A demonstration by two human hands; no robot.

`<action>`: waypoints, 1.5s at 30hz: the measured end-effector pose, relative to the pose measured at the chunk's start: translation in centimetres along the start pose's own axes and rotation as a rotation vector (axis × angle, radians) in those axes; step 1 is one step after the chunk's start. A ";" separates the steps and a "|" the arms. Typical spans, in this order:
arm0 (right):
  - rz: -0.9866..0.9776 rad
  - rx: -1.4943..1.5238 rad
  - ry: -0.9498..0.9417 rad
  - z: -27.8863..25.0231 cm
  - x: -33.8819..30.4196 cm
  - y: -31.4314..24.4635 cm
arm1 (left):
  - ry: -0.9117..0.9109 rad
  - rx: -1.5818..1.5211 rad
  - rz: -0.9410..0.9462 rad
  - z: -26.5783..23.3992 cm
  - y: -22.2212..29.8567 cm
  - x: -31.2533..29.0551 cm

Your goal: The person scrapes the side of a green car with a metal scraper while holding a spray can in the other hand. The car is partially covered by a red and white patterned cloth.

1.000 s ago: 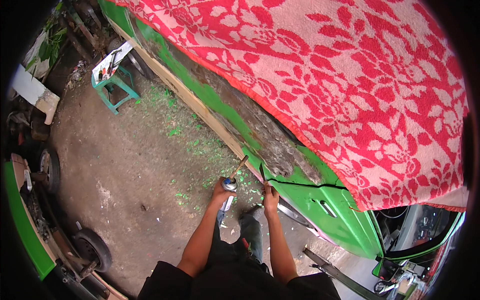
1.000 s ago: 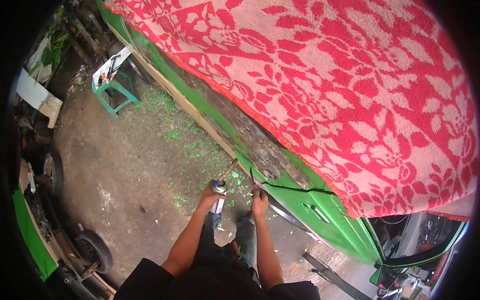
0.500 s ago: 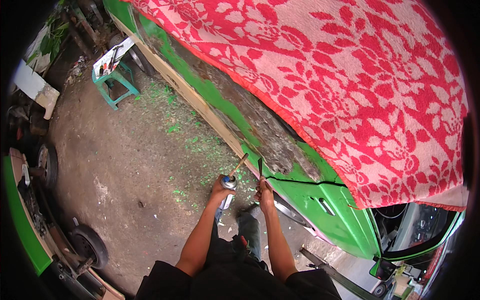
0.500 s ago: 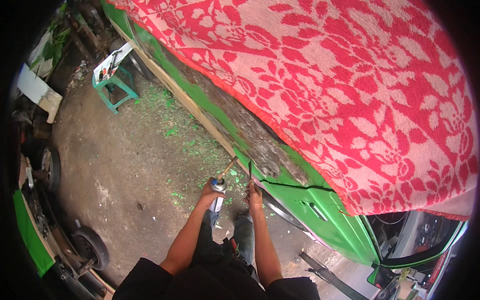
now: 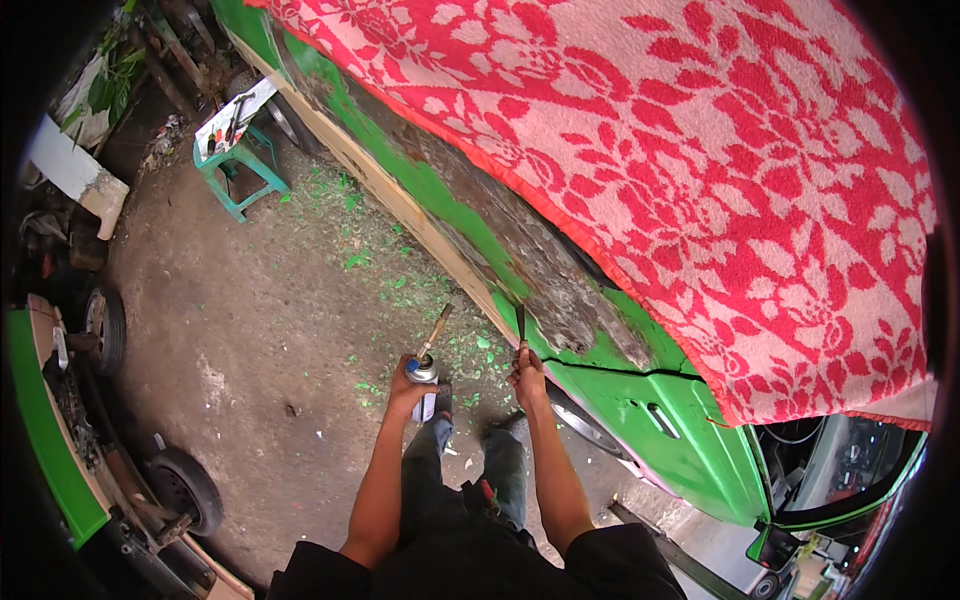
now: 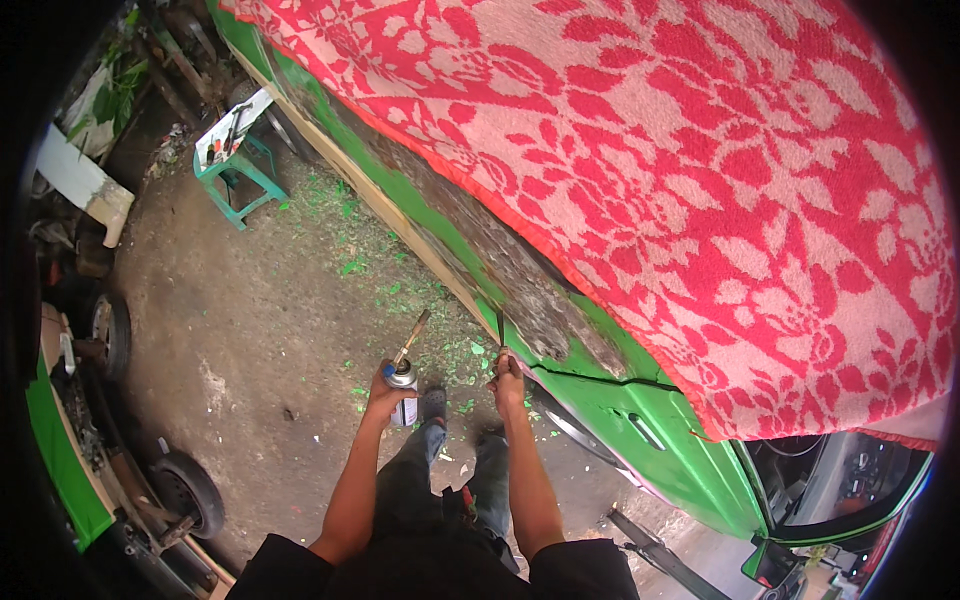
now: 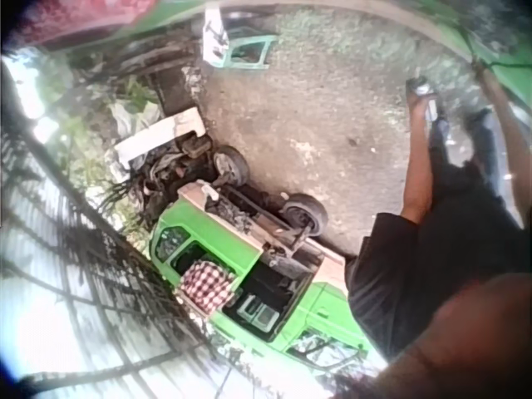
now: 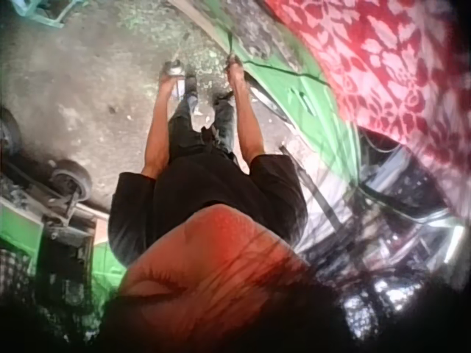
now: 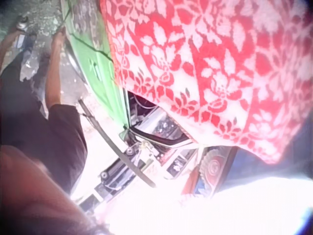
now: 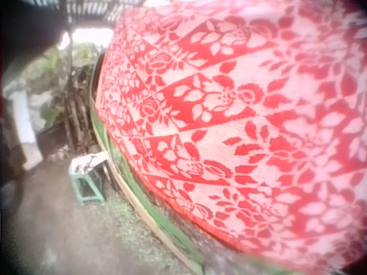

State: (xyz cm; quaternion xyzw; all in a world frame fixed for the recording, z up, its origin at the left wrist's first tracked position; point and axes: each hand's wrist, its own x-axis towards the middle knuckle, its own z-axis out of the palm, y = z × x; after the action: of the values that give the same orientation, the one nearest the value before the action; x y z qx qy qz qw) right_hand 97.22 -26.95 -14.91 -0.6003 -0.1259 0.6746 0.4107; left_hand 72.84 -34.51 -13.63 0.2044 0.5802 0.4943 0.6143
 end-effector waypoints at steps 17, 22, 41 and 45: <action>-0.063 -0.006 0.070 0.4 0.3 0.5 | 0.053 0.092 -0.044 -0.2 0.4 -1.9; -0.100 -0.049 0.071 2.4 2.0 -0.3 | 0.056 0.045 -0.011 0.1 0.0 -2.1; -0.181 -0.106 0.222 1.0 0.5 1.9 | -0.028 0.074 -0.050 0.9 -0.4 -1.0; -0.177 -0.106 0.195 0.7 0.9 2.3 | -0.054 0.082 -0.026 1.4 -0.8 -1.4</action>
State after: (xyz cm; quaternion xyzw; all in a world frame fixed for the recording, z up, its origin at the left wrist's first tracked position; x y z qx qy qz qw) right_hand 95.64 -27.59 -16.89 -0.6703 -0.1732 0.5668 0.4466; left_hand 74.60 -35.59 -13.20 0.2349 0.5859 0.4564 0.6271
